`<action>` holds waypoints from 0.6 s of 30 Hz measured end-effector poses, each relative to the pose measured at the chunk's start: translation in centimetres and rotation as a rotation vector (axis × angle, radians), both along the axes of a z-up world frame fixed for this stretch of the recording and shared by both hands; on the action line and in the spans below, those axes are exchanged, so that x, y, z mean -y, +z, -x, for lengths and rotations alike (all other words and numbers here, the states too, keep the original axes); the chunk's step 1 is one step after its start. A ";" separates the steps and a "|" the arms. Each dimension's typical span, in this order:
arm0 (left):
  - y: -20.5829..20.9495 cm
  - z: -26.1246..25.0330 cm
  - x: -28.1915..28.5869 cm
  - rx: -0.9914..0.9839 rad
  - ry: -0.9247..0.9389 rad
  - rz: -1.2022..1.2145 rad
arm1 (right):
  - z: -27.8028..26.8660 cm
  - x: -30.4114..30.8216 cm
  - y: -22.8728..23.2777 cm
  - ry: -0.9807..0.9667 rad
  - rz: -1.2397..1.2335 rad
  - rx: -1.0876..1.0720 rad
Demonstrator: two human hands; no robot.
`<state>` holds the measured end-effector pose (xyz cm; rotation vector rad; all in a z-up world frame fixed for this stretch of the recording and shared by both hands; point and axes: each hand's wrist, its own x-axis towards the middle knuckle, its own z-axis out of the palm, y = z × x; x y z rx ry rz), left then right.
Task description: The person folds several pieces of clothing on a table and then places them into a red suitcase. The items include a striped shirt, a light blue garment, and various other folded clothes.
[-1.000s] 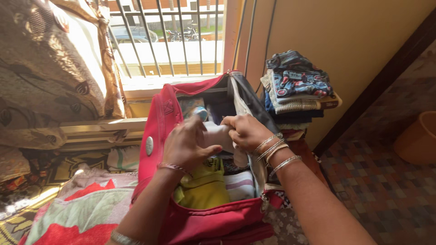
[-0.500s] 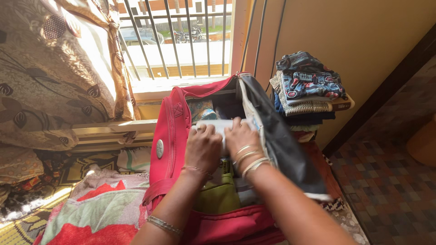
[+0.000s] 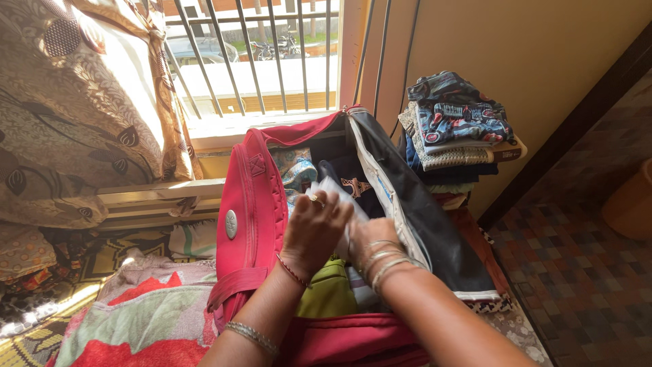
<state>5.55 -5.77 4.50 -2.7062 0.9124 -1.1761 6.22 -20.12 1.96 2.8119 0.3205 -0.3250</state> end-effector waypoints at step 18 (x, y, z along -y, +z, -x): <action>-8.3 -5.3 4.1 -0.482 -0.167 -0.005 | 5.5 -1.4 -1.6 -0.105 0.035 -0.165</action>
